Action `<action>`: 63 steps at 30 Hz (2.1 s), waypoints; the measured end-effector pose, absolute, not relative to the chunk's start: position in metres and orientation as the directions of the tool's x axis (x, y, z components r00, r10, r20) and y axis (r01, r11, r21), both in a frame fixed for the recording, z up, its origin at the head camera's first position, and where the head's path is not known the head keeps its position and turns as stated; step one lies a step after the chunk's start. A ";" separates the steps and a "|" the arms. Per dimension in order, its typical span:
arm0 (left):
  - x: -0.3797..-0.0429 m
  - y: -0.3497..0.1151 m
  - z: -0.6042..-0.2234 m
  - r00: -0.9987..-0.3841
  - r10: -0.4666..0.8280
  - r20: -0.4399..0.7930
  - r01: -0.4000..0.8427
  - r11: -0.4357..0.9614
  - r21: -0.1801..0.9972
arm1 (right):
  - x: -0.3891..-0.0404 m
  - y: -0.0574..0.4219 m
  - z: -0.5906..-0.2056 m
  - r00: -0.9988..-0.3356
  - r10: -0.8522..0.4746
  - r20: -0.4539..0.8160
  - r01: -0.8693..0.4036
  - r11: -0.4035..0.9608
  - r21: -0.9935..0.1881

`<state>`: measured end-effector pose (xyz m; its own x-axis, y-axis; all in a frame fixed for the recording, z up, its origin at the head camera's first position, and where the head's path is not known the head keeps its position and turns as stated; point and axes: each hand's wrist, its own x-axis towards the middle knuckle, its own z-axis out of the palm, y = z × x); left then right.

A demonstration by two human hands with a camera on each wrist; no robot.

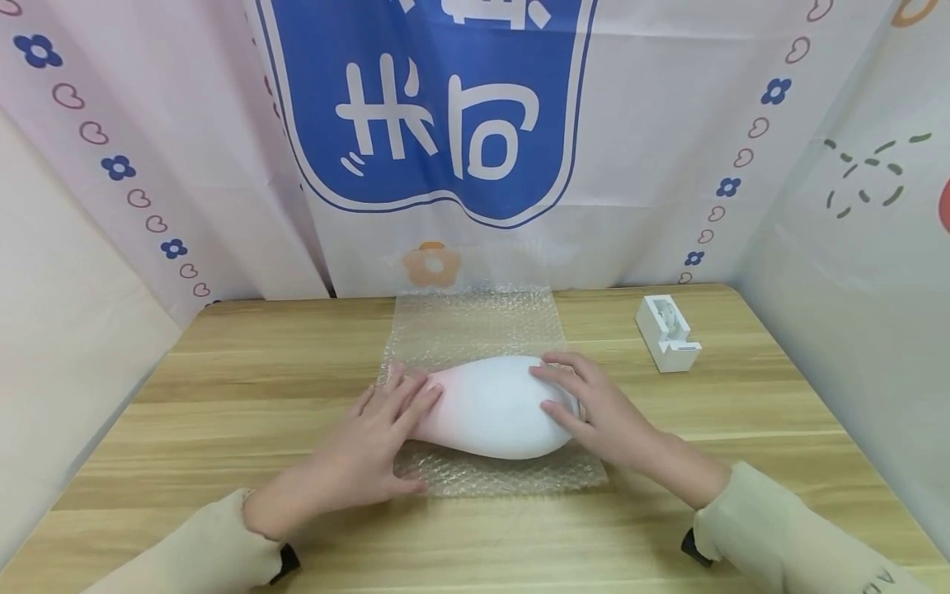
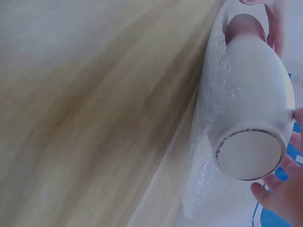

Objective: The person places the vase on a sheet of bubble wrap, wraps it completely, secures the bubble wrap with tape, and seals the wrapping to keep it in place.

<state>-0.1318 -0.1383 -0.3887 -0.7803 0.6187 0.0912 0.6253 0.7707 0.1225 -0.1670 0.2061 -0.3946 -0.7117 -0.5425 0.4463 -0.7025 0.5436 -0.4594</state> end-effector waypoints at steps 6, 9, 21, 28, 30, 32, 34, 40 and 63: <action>-0.129 -0.135 -0.394 -0.764 0.640 0.085 0.645 0.760 0.079 | -0.158 0.214 -0.393 -0.630 -0.644 0.435 -0.776 0.551 -0.308; -0.129 -0.135 -0.396 -0.759 0.647 0.078 0.651 0.758 0.047 | -0.154 0.218 -0.392 -0.614 -0.686 0.390 -0.788 0.554 -0.268; -0.124 -0.133 -0.393 -0.747 0.660 0.077 0.664 0.747 0.038 | -0.142 0.216 -0.399 -0.625 -0.730 0.277 -0.779 0.607 -0.159; -0.132 -0.134 -0.396 -0.730 0.660 0.177 0.677 0.733 0.058 | -0.143 0.215 -0.399 -0.634 -0.722 0.277 -0.770 0.620 -0.150; -0.135 -0.135 -0.397 -0.713 0.663 0.227 0.689 0.723 0.054 | -0.143 0.214 -0.400 -0.638 -0.719 0.276 -0.767 0.625 -0.147; -0.137 -0.136 -0.397 -0.697 0.667 0.262 0.699 0.714 0.041 | -0.144 0.214 -0.402 -0.642 -0.715 0.278 -0.763 0.631 -0.140; -0.140 -0.135 -0.397 -0.684 0.670 0.286 0.706 0.708 0.030 | -0.144 0.213 -0.403 -0.643 -0.712 0.282 -0.761 0.636 -0.131; -0.145 -0.136 -0.396 -0.677 0.672 0.299 0.709 0.705 0.023 | -0.147 0.210 -0.406 -0.637 -0.699 0.325 -0.761 0.638 -0.117; -0.173 -0.147 -0.395 -0.616 0.719 0.320 0.783 0.603 0.153 | -0.173 0.209 -0.413 -0.558 -0.680 0.475 -0.805 0.582 -0.112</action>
<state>-0.1729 -0.1471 -0.3949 -0.6164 0.7193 0.3203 0.7830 0.6030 0.1526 -0.1726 0.2093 -0.4134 -0.5578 -0.6804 0.4752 -0.8053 0.5822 -0.1118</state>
